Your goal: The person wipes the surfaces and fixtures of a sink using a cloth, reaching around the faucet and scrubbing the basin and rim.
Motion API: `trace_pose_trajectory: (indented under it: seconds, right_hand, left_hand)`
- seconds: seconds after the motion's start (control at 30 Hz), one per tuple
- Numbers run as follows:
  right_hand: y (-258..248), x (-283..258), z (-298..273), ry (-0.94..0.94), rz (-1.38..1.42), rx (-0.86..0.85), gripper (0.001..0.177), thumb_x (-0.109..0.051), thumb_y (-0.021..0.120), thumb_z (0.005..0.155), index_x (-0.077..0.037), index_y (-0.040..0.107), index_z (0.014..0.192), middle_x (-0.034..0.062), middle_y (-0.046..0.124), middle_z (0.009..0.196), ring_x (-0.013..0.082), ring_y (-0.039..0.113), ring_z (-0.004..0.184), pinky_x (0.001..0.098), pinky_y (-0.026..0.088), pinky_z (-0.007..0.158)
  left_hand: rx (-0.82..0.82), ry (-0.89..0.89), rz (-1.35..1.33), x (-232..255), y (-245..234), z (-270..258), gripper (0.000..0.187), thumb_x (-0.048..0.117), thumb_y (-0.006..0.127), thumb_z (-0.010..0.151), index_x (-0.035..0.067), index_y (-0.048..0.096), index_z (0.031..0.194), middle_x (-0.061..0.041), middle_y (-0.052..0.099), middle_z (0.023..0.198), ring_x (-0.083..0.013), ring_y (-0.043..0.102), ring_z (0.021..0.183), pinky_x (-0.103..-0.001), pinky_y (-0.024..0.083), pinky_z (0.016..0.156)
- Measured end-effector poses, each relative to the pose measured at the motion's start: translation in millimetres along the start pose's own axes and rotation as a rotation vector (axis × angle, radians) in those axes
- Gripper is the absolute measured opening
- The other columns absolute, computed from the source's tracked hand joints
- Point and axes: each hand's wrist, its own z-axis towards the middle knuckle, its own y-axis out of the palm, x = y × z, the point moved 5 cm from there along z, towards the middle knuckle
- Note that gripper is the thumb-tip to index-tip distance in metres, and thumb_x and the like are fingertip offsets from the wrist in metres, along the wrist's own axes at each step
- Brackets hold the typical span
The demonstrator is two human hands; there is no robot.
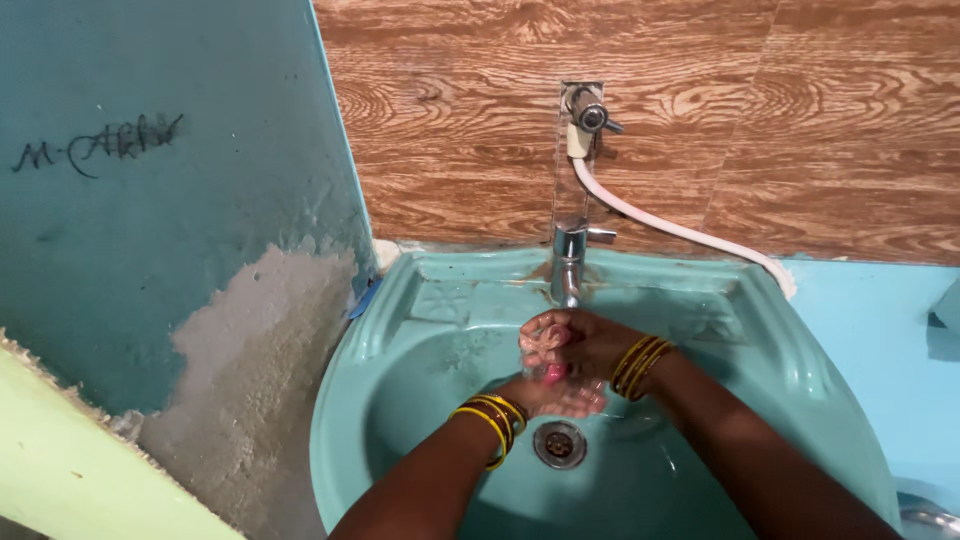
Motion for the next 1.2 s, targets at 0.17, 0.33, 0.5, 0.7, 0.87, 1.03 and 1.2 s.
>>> trace_pose_trajectory:
  seconds: [0.17,0.33,0.5,0.7,0.87,1.03,1.2]
  right_hand:
    - [-36.3,-6.0,-10.8,-0.101,-0.097,0.059,0.023,0.001,0.072,0.089,-0.001,0.068,0.112,0.0094,0.077,0.103,0.022,0.074,0.1,0.0316,0.064,0.091]
    - [-50.5,41.1,-9.5,0.307,-0.108,0.227,0.029,-0.021,0.068,0.092,-0.007,0.07,0.116,0.0101,0.07,0.086,0.023,0.064,0.076,0.0367,0.057,0.067]
    - [-11.4,82.5,20.7,0.418,0.094,0.113,0.041,-0.039,0.058,0.094,-0.016,0.059,0.128,0.0062,0.071,0.102,0.0173,0.072,0.09,0.0352,0.062,0.073]
    - [-16.9,108.9,57.3,0.145,0.056,-0.016,0.043,-0.039,0.067,0.098,-0.004,0.066,0.123,-0.0005,0.059,0.083,0.0088,0.049,0.066,0.0265,0.042,0.053]
    - [-29.8,119.6,66.0,0.262,-0.108,0.345,0.053,-0.048,0.069,0.1,-0.001,0.048,0.086,0.0016,0.038,0.06,0.0137,0.033,0.047,0.0314,0.03,0.041]
    - [-39.8,122.8,64.6,0.314,-0.095,0.26,0.025,-0.022,0.078,0.086,-0.007,0.066,0.102,0.0028,0.049,0.067,0.0177,0.046,0.058,0.0335,0.043,0.051]
    - [-18.9,96.4,37.0,0.339,-0.015,0.029,0.05,-0.003,0.074,0.081,-0.015,0.058,0.126,0.0048,0.07,0.102,0.0185,0.071,0.087,0.0371,0.062,0.077]
  left_hand:
    - [0.096,0.134,0.088,53.4,-6.0,15.0,0.048,0.007,0.058,0.099,-0.001,0.048,0.146,-0.01,0.063,0.138,-0.019,0.064,0.122,-0.033,0.051,0.106]
    - [0.094,-0.183,0.928,81.5,-5.3,-31.5,0.038,0.008,0.064,0.092,0.005,0.069,0.129,-0.007,0.073,0.12,-0.0187,0.067,0.107,-0.033,0.055,0.096]
    - [0.109,-0.34,1.231,94.6,4.4,-56.3,0.033,0.021,0.068,0.089,0.007,0.076,0.118,-0.01,0.078,0.105,-0.0248,0.068,0.094,-0.041,0.054,0.09]
    - [0.349,-0.758,1.415,115.4,4.4,-81.5,0.043,0.034,0.078,0.083,0.006,0.073,0.115,-0.013,0.076,0.111,-0.0338,0.072,0.098,-0.046,0.057,0.086]
    - [0.73,-0.167,1.795,150.1,18.6,-94.9,0.021,0.023,0.073,0.078,0.01,0.077,0.094,-0.015,0.074,0.103,-0.037,0.071,0.099,-0.049,0.056,0.083]
    - [0.899,0.33,1.748,235.5,84.3,-60.0,0.016,0.016,0.062,0.091,0.011,0.074,0.101,-0.017,0.073,0.098,-0.0375,0.069,0.094,-0.05,0.055,0.081]
    - [0.836,0.426,1.955,262.6,113.1,-1.7,0.048,0.009,0.064,0.078,0.01,0.065,0.126,-0.013,0.055,0.134,-0.0326,0.05,0.13,-0.06,0.042,0.102]
